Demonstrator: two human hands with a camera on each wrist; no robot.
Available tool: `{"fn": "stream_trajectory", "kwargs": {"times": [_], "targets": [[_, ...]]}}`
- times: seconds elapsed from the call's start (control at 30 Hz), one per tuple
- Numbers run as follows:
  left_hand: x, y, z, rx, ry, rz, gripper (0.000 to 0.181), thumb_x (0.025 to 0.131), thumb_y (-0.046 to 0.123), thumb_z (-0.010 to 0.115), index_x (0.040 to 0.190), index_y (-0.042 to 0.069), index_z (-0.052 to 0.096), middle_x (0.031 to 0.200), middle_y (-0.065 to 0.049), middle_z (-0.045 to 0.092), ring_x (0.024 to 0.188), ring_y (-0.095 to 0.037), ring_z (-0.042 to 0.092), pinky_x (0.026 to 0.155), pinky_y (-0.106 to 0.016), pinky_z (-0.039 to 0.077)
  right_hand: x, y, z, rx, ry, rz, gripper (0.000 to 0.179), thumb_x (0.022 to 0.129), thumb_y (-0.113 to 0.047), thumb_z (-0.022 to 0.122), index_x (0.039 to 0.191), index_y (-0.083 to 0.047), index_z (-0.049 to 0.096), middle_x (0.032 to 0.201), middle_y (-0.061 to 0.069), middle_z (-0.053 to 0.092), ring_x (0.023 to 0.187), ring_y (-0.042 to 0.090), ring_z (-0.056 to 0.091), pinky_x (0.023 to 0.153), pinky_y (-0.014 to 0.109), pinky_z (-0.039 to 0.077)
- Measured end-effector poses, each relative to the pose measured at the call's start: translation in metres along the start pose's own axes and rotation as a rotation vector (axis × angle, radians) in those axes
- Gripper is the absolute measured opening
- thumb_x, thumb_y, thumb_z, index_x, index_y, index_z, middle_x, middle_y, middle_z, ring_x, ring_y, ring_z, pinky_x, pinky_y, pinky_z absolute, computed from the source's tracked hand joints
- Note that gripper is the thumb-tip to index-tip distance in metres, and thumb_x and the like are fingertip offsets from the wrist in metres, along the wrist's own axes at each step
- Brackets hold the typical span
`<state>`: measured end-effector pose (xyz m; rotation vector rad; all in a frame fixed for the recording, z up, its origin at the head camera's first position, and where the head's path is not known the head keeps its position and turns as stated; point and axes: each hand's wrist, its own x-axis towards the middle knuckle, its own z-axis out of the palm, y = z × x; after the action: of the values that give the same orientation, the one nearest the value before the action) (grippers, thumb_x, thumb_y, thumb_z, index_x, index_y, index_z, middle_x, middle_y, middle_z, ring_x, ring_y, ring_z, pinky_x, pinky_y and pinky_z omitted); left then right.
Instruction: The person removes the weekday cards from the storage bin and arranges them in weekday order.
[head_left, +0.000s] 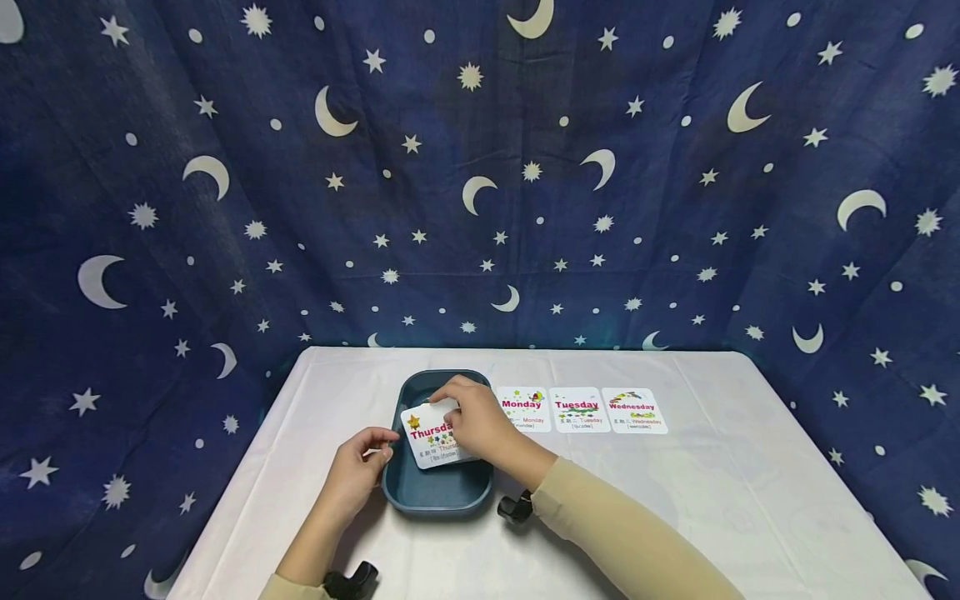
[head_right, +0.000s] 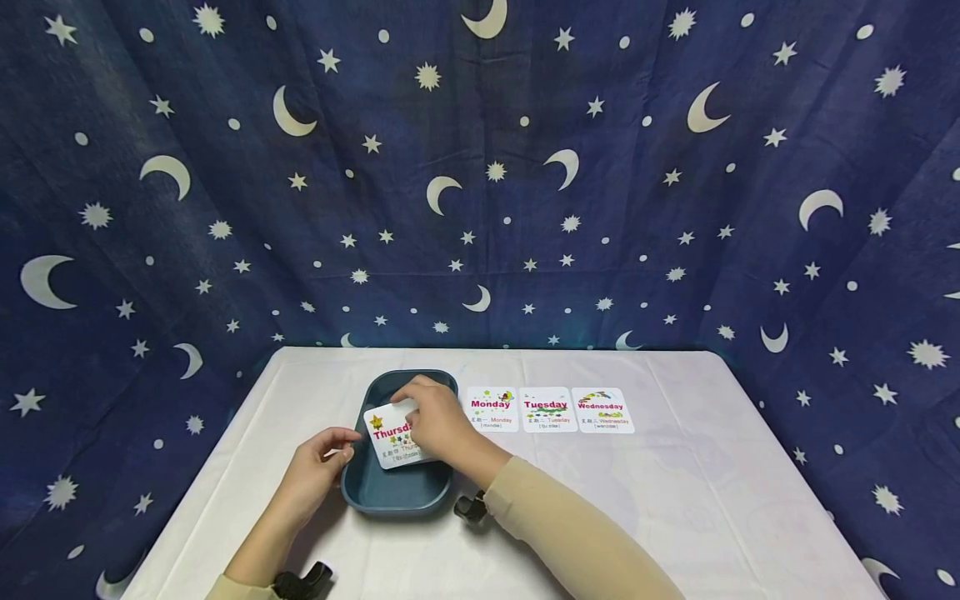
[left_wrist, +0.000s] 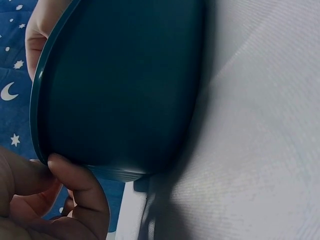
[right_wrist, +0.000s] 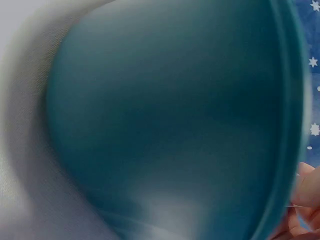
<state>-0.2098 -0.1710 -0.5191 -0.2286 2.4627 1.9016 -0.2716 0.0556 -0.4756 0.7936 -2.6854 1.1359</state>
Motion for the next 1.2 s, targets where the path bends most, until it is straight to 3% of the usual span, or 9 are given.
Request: {"fn": "stream_trajectory", "kwargs": {"times": [0.3, 0.57, 0.83, 1.2], "targets": [[0.0, -0.002, -0.001, 0.021, 0.001, 0.004, 0.022, 0.104, -0.001, 0.06, 0.124, 0.0, 0.071, 0.101, -0.008, 0.061, 0.08, -0.016, 0.057, 0.058, -0.028, 0.051, -0.005, 0.0, -0.013, 0.156, 0.05, 0.108, 0.034, 0.094, 0.006, 0.073, 0.122, -0.014, 0.079, 0.123, -0.003, 0.073, 0.098, 0.014, 0.063, 0.086, 0.027, 0.055], [0.0, -0.001, -0.001, 0.002, 0.006, 0.001, 0.023, 0.103, -0.003, 0.059, 0.124, -0.001, 0.071, 0.1, -0.009, 0.062, 0.083, -0.017, 0.059, 0.06, -0.027, 0.052, -0.011, 0.006, -0.026, 0.196, 0.108, 0.197, 0.035, 0.091, 0.004, 0.077, 0.118, -0.018, 0.081, 0.104, -0.006, 0.07, 0.087, 0.017, 0.055, 0.073, 0.025, 0.046], [0.001, -0.002, -0.001, -0.005, 0.007, 0.007, 0.024, 0.102, -0.006, 0.059, 0.122, -0.002, 0.071, 0.098, -0.009, 0.062, 0.079, -0.015, 0.057, 0.058, -0.026, 0.051, -0.023, 0.009, -0.044, 0.198, 0.166, 0.23, 0.037, 0.089, 0.004, 0.079, 0.116, -0.021, 0.082, 0.106, -0.008, 0.072, 0.087, 0.017, 0.055, 0.077, 0.028, 0.047], [0.001, -0.004, -0.002, 0.004, 0.01, 0.008, 0.024, 0.102, -0.005, 0.059, 0.122, -0.001, 0.071, 0.099, -0.01, 0.061, 0.076, -0.016, 0.056, 0.057, -0.026, 0.049, -0.044, 0.026, -0.072, 0.268, 0.23, 0.264, 0.04, 0.085, 0.008, 0.079, 0.117, -0.015, 0.082, 0.105, 0.003, 0.073, 0.08, 0.019, 0.051, 0.071, 0.025, 0.042]]}}
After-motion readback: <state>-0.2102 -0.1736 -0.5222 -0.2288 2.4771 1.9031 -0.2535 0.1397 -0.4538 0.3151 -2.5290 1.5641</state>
